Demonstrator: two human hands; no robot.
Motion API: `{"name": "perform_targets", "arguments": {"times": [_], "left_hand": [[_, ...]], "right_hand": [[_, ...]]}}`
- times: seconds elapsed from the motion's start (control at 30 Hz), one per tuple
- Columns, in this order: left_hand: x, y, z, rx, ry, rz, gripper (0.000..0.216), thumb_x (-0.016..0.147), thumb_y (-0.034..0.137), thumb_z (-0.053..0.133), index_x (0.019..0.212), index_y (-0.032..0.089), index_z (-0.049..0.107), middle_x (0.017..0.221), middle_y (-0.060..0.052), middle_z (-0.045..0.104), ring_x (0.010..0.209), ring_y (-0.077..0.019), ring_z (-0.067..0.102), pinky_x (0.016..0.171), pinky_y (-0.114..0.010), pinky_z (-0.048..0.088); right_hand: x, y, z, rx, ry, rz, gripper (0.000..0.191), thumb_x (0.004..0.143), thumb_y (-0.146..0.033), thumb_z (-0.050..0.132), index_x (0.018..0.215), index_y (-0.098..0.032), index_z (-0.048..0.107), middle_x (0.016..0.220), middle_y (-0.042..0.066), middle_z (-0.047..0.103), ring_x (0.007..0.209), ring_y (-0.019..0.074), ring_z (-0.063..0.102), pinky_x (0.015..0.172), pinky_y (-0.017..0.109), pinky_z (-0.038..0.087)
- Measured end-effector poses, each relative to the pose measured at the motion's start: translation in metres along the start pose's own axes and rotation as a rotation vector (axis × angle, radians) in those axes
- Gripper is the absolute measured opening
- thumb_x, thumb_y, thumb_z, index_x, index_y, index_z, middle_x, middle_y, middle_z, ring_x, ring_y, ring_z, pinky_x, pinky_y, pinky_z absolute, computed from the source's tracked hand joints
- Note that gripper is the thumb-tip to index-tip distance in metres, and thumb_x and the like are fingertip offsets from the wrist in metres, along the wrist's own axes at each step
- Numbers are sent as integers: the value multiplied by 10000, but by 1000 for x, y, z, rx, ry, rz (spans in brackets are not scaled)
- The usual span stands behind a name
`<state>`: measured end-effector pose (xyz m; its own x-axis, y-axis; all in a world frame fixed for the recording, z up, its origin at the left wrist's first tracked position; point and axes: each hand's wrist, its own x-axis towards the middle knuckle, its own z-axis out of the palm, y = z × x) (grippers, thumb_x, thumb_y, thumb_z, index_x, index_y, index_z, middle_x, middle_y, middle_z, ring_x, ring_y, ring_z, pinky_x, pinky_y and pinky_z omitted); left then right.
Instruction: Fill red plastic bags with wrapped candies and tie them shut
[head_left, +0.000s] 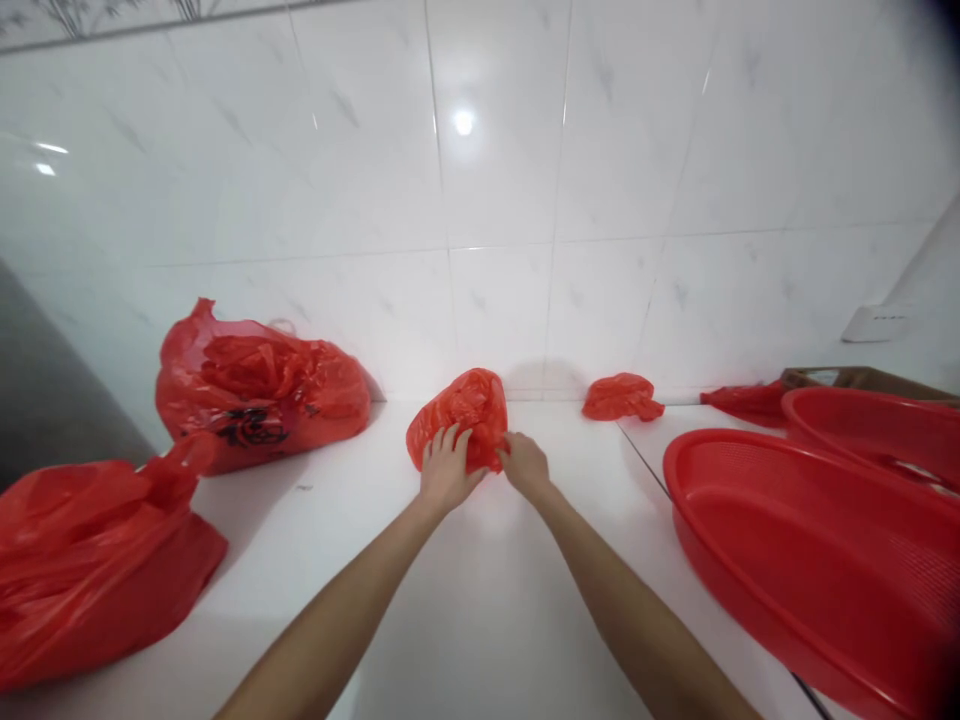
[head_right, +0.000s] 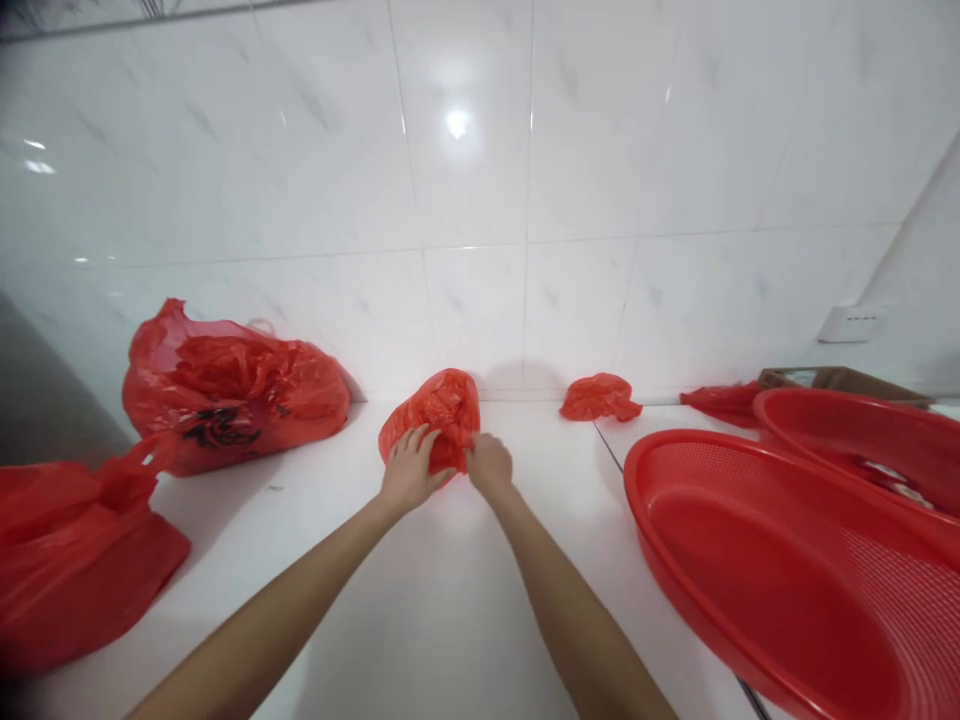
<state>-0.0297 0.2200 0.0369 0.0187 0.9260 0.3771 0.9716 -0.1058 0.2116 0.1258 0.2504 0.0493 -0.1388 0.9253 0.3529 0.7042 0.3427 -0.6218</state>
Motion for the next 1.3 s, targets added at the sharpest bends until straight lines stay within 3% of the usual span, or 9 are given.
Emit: {"name": "perform_targets", "arguments": {"times": [0.13, 0.23, 0.43, 0.6, 0.67, 0.8, 1.0, 1.13, 1.3], "left_hand": [[34, 0, 39, 0, -77, -139, 769, 706, 327, 672, 1402, 146, 402, 1485, -200, 360, 1365, -439, 253, 1061, -589, 233], [48, -7, 50, -33, -103, -195, 647, 732, 273, 629, 1347, 142, 479, 1426, -216, 438, 1347, -448, 286, 1051, -611, 216], [57, -1, 12, -169, 11, -152, 536, 775, 115, 502, 1311, 140, 507, 1432, -197, 427, 1354, -391, 297, 1082, -630, 124], [-12, 44, -31, -403, 156, -43, 491, 922, 165, 294, 1402, 255, 343, 1442, -65, 431, 1322, -190, 395, 1066, -396, 355], [-56, 68, -28, -674, 194, 17, 461, 929, 276, 402, 1389, 280, 360, 1418, -64, 452, 1312, -217, 407, 1061, -418, 362], [-115, 93, 5, -631, 100, -30, 554, 832, 376, 585, 1358, 282, 437, 1480, -98, 350, 1333, -309, 356, 1024, -500, 379], [-118, 69, 17, -701, 31, -249, 377, 902, 371, 434, 1239, 258, 560, 1341, -88, 514, 1235, -275, 469, 969, -447, 424], [-132, 72, 8, -779, -71, -240, 381, 820, 438, 564, 1153, 262, 620, 1182, -65, 634, 1060, -273, 586, 904, -430, 457], [-153, 85, 11, -946, -123, -259, 120, 682, 294, 657, 780, 230, 687, 944, -51, 701, 969, -266, 613, 881, -382, 454]], "right_hand": [[-39, -21, -24, 164, 42, -87, 235, 930, -278, 401, 969, -215, 624, 926, 20, 669, 843, 153, 600, 761, 244, 442], [-69, -19, -71, 590, 189, -2, 267, 931, -408, 426, 973, -206, 596, 813, -9, 645, 708, 133, 572, 626, 217, 436], [-88, 26, -114, 883, 246, 362, 378, 820, -557, 577, 774, -182, 593, 630, -23, 560, 554, 108, 478, 517, 212, 382], [-97, 48, -98, 1043, 202, 607, 447, 786, -611, 578, 771, -168, 636, 635, 14, 620, 568, 153, 580, 505, 237, 425], [-103, 44, -93, 1162, 208, 667, 407, 766, -572, 627, 786, -167, 657, 650, 13, 635, 577, 155, 592, 525, 251, 468], [-123, 23, -83, 1460, 96, 733, 329, 734, -467, 706, 746, -141, 660, 592, 3, 612, 464, 118, 522, 453, 251, 481], [-164, 3, -92, 1591, -77, 789, 346, 794, -471, 658, 697, -141, 620, 490, -25, 548, 304, 60, 349, 379, 244, 434], [-179, 2, -105, 1660, -8, 721, 347, 793, -480, 655, 671, -167, 567, 473, -57, 516, 292, 41, 297, 381, 230, 419], [-187, -2, -108, 1710, -55, 699, 293, 765, -409, 678, 658, -172, 542, 458, -71, 493, 297, 37, 296, 389, 219, 405]]}}
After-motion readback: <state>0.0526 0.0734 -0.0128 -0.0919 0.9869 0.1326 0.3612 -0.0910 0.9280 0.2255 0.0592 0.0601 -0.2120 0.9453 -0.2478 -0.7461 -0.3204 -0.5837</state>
